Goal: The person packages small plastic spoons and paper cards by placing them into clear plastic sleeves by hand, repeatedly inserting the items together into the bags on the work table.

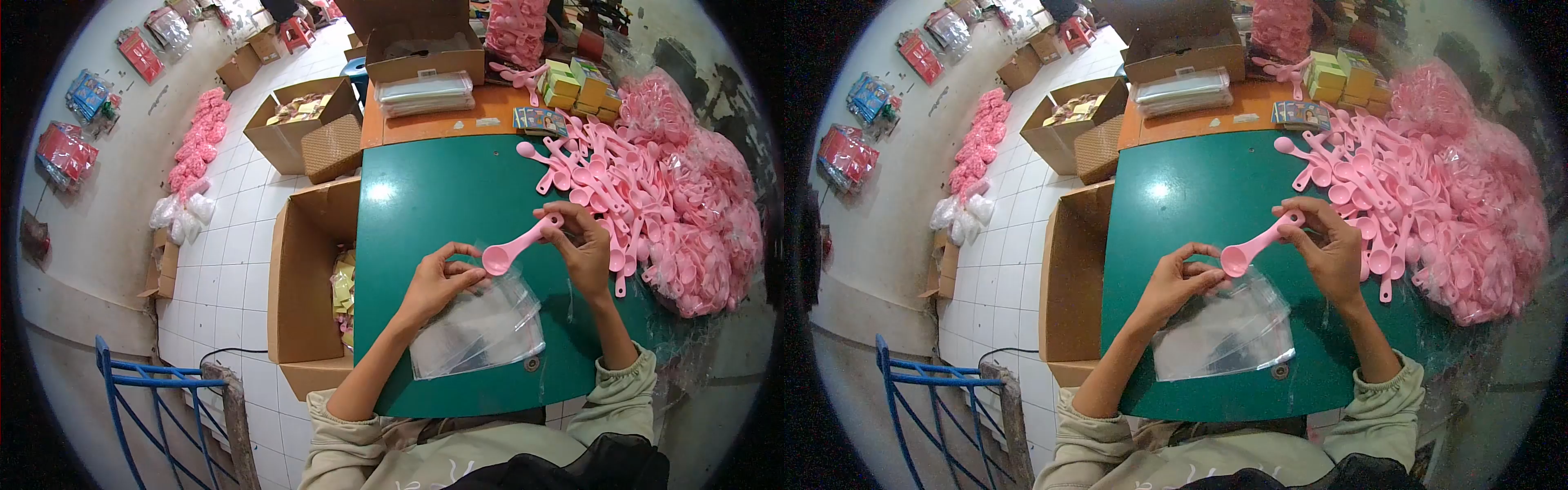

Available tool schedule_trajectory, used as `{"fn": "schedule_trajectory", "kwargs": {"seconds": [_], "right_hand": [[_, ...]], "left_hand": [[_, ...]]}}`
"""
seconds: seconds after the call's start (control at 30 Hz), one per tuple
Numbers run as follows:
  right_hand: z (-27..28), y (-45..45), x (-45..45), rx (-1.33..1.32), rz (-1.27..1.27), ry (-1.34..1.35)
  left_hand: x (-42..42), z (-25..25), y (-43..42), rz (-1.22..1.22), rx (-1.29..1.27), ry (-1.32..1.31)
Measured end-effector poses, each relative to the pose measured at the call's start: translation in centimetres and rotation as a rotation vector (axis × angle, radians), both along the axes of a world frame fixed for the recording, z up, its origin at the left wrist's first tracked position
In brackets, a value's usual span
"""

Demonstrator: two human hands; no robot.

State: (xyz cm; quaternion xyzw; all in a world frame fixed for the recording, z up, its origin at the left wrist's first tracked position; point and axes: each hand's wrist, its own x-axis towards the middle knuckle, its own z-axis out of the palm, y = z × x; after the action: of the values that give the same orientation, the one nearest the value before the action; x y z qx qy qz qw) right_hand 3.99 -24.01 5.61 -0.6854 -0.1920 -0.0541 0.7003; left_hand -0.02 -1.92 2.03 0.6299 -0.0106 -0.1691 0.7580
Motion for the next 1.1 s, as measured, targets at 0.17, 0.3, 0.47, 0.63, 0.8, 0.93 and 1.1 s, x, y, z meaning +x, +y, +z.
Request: {"fn": "schedule_trajectory", "kwargs": {"seconds": [0.17, 0.3, 0.47, 0.63, 0.8, 0.93, 1.1], "right_hand": [[-0.1, 0.2, -0.2, -0.028, 0.007, 0.019], [-0.3, 0.6, -0.4, -0.019, 0.044, 0.047], [-1.3, 1.5, -1.1, -0.119, 0.098, 0.083], [-1.0, 1.9, -1.5, -0.041, 0.072, 0.100], [-1.1, 1.5, -1.8, -0.189, -0.094, -0.059], [0.7, 2.6, -1.7, -0.456, 0.189, -0.384], [1.7, 3.7, 4.0, -0.304, 0.487, -0.262]], "left_hand": [[0.0, 0.0, 0.0, 0.002, 0.026, 0.012], [-0.1, 0.2, 0.1, -0.015, 0.020, 0.033], [-0.2, 0.1, -0.2, -0.026, -0.001, -0.045], [-0.1, -0.9, -0.5, -0.040, 0.027, -0.077], [-1.0, 1.1, 0.2, -0.198, -0.146, 0.095], [-0.9, 0.7, 0.7, -0.081, -0.122, 0.000], [-0.9, 1.9, 1.3, 0.024, -0.208, 0.023]]}}
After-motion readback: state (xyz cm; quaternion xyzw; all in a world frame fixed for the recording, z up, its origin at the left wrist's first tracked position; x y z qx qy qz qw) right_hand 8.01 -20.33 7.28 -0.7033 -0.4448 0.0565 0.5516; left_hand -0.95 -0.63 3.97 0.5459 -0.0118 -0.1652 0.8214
